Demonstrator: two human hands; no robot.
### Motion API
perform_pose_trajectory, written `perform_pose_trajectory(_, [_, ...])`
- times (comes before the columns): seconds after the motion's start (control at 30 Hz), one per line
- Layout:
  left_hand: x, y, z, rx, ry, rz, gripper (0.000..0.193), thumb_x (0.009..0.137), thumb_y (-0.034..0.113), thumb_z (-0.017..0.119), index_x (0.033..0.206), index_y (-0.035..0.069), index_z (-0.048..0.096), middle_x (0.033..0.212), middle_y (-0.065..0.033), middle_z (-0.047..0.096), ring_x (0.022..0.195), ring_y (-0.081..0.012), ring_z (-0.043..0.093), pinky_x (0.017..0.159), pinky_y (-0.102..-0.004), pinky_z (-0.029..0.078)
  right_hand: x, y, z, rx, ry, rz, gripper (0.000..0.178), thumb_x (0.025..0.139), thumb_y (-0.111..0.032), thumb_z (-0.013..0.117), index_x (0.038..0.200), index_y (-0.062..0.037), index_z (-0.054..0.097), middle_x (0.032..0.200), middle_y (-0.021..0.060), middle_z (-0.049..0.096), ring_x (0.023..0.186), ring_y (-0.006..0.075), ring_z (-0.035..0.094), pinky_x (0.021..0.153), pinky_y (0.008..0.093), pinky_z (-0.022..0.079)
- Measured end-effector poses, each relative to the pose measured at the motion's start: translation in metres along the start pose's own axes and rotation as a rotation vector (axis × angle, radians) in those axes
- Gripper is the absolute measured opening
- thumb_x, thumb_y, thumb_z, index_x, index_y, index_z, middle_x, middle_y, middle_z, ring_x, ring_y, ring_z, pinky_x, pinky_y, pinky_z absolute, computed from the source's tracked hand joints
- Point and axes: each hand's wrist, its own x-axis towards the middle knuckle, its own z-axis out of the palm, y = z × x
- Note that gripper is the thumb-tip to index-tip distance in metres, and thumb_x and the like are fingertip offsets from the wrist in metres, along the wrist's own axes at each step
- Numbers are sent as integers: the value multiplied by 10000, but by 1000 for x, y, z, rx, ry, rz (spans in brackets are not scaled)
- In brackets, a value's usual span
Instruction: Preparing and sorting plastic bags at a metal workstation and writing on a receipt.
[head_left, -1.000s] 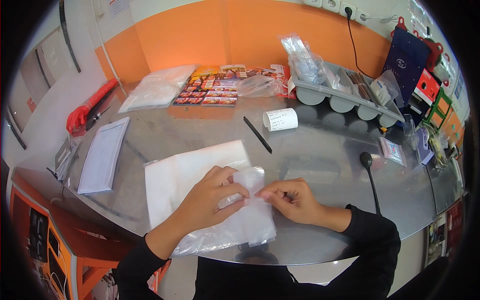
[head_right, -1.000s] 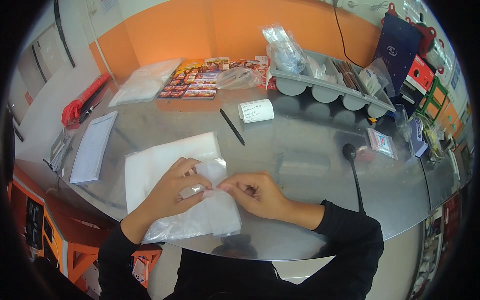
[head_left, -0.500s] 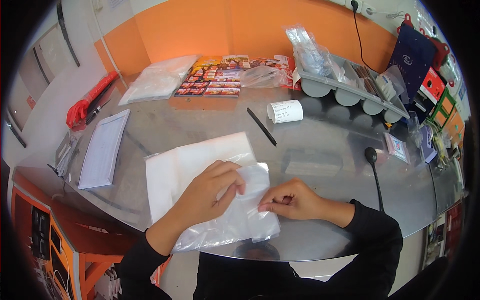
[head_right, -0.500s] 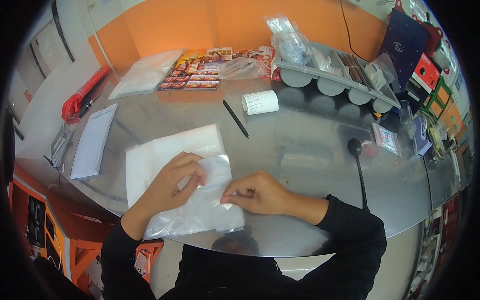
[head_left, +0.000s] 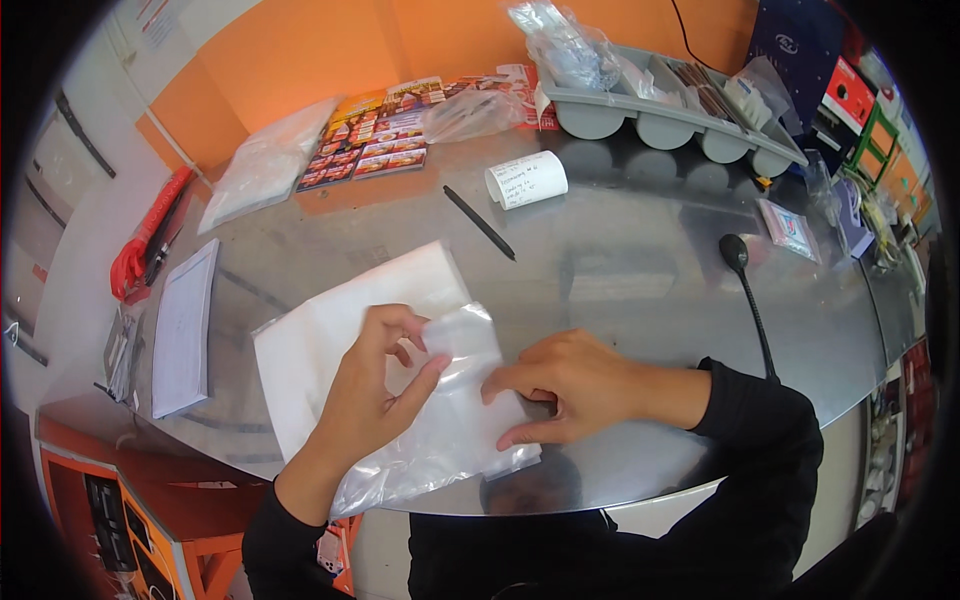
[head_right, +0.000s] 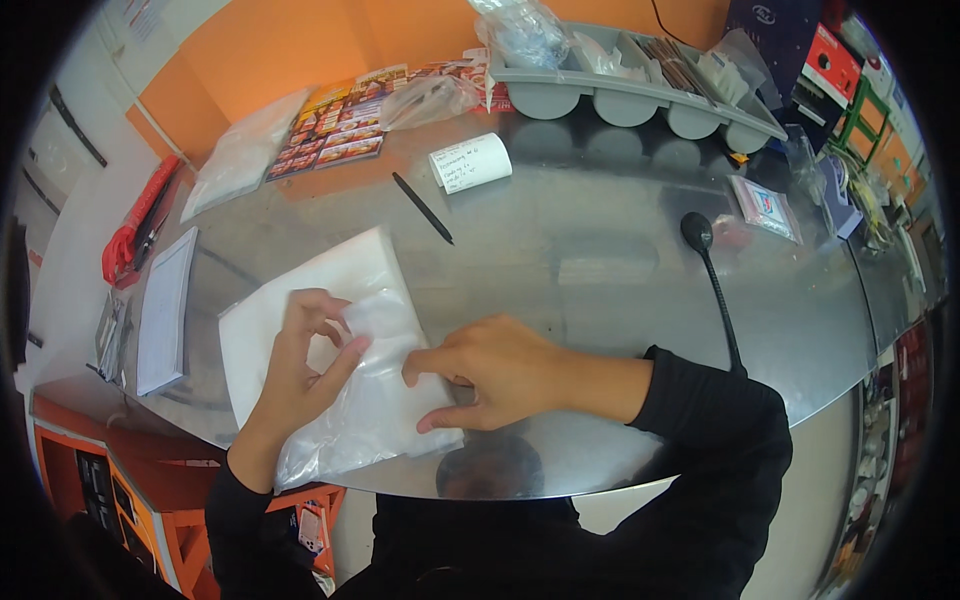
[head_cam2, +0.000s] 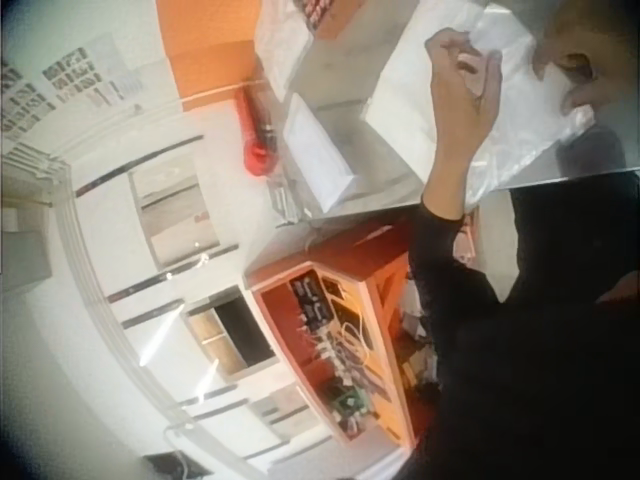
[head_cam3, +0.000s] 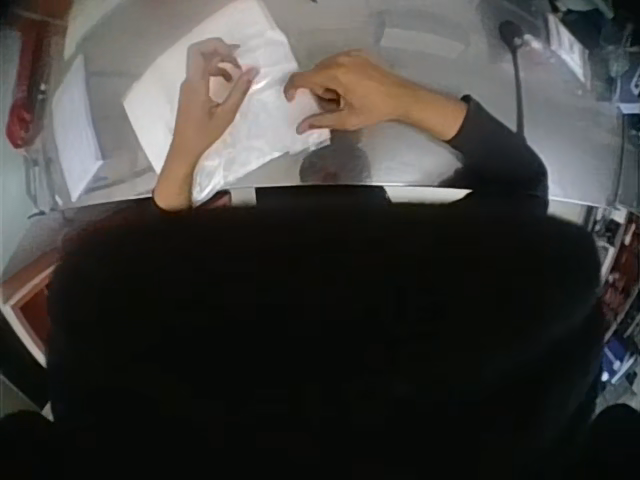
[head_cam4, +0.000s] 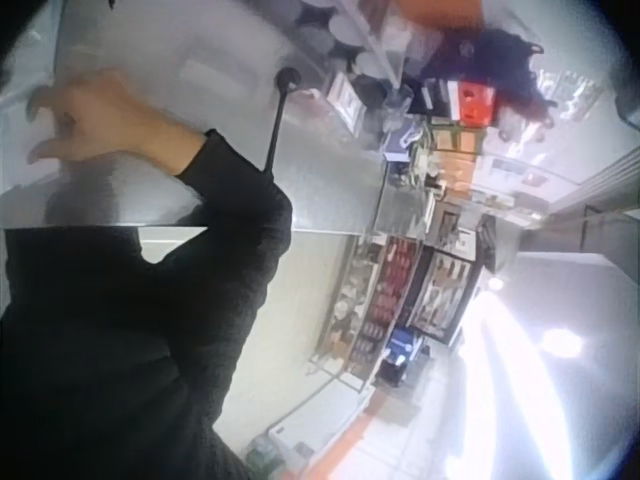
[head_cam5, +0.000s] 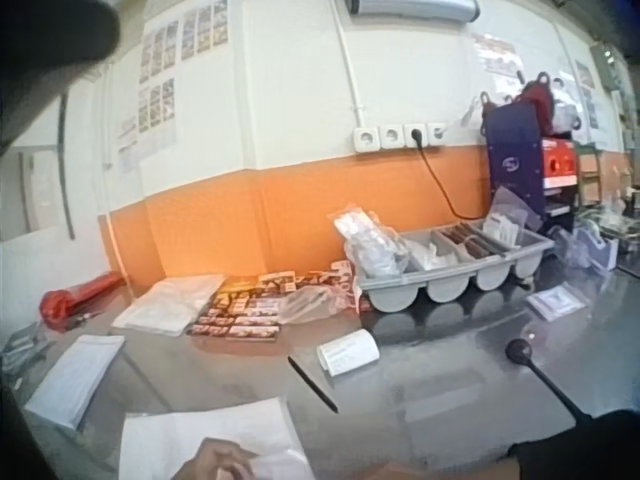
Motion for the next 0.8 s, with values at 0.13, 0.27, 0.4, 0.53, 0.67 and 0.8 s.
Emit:
perform_pose_trajectory(0.13, [2, -7, -5, 24, -66, 57, 216, 817, -8, 665, 1005, 58, 584, 1006, -86, 591, 866, -218, 574, 709, -305, 467, -3, 6, 9, 90, -15, 149, 166, 830, -248, 765, 927, -133, 694, 505, 29, 434, 448, 210, 441, 470, 319, 349])
perform_pose_trajectory(0.27, [9, 7, -16, 192, -268, 199, 278, 743, -61, 639, 985, 69, 590, 1053, -96, 566, 906, -256, 550, 761, -323, 461, -2, 9, 16, 236, 122, 147, 94, 861, -161, 742, 938, -108, 726, 488, 11, 398, 436, 130, 371, 464, 286, 312])
perform_pose_trajectory(0.4, [7, 17, -11, 201, -234, 143, 319, 694, -63, 634, 978, 79, 601, 1064, -102, 553, 921, -293, 525, 821, -340, 451, -1, 7, 24, 509, 227, 308, 76, 886, -108, 709, 952, -72, 702, 549, -14, 367, 509, 66, 311, 483, 256, 269])
perform_pose_trajectory(0.53, [6, 0, -12, 199, -203, 159, 272, 736, -7, 703, 968, 82, 591, 996, -95, 571, 888, -278, 534, 785, -330, 456, -4, -2, 17, 483, 329, 233, 173, 884, -211, 716, 946, -71, 636, 560, 12, 406, 486, 109, 392, 482, 285, 298])
perform_pose_trajectory(0.67, [2, 6, -4, 50, -74, -32, 229, 780, 30, 725, 956, 74, 585, 953, -90, 582, 866, -256, 545, 726, -319, 458, -4, -1, 2, 27, 117, -135, 234, 825, -259, 780, 896, -84, 642, 545, 12, 400, 474, 146, 430, 480, 295, 326])
perform_pose_trajectory(0.8, [3, -1, -5, 50, -64, 53, 189, 807, 30, 707, 951, 60, 588, 958, -92, 592, 858, -250, 548, 704, -315, 457, -4, -2, 5, 62, -50, 129, 248, 804, -307, 787, 908, -116, 667, 507, 7, 402, 453, 212, 429, 465, 332, 332])
